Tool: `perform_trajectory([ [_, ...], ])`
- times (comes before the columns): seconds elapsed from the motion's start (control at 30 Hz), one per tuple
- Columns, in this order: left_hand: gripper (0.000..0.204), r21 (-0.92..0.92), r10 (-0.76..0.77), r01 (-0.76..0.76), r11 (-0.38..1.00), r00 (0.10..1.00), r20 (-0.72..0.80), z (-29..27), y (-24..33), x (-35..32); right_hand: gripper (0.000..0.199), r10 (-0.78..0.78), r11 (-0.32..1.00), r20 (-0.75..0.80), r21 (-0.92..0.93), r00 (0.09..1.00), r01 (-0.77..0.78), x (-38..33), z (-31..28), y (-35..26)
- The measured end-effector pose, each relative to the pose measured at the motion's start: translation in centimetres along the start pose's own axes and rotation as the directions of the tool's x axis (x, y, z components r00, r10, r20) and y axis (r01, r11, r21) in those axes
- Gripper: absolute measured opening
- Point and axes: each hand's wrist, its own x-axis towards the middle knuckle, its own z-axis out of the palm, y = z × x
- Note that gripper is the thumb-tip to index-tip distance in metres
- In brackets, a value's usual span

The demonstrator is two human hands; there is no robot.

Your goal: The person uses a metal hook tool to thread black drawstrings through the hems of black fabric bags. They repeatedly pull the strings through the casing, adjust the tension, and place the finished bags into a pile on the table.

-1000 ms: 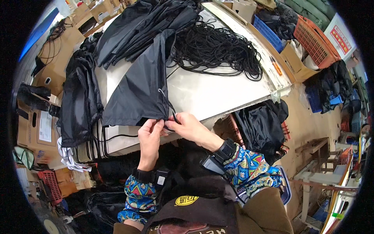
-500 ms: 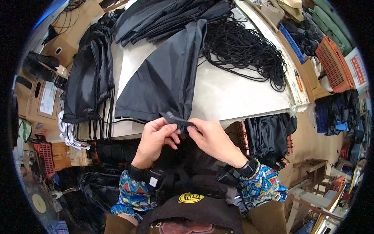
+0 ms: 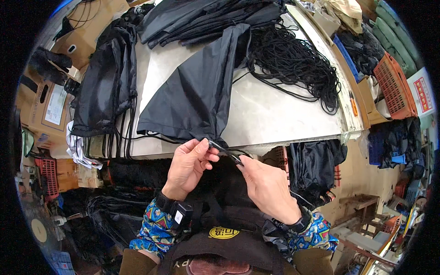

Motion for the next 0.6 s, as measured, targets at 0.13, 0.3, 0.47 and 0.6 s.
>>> perform_trajectory([
  [0.13, 0.016, 0.026, 0.064, -0.064, 0.998, 0.998, -0.010, 0.52, -0.05, -0.13, 0.015, -0.075, 0.987, -0.038, -0.142, 0.996, 0.069, -0.92, 0.29, 0.59],
  [0.3, 0.019, 0.160, 0.160, -0.154, 0.975, 0.987, -0.025, 0.70, -0.12, -0.53, 0.013, -0.042, 0.992, 0.020, -0.122, 0.999, 0.044, -0.91, 0.24, 0.55],
  [0.47, 0.018, 0.213, 0.240, -0.229, 0.950, 0.970, -0.025, 0.85, 0.13, -0.87, 0.013, -0.058, 0.997, 0.022, -0.042, 0.998, 0.059, -0.84, 0.54, 0.49],
  [0.6, 0.018, 0.124, 0.230, -0.221, 0.967, 0.971, -0.066, 0.61, -0.03, -0.87, 0.015, 0.019, 1.000, 0.084, -0.018, 0.996, -0.018, -0.76, 0.24, 0.14],
])
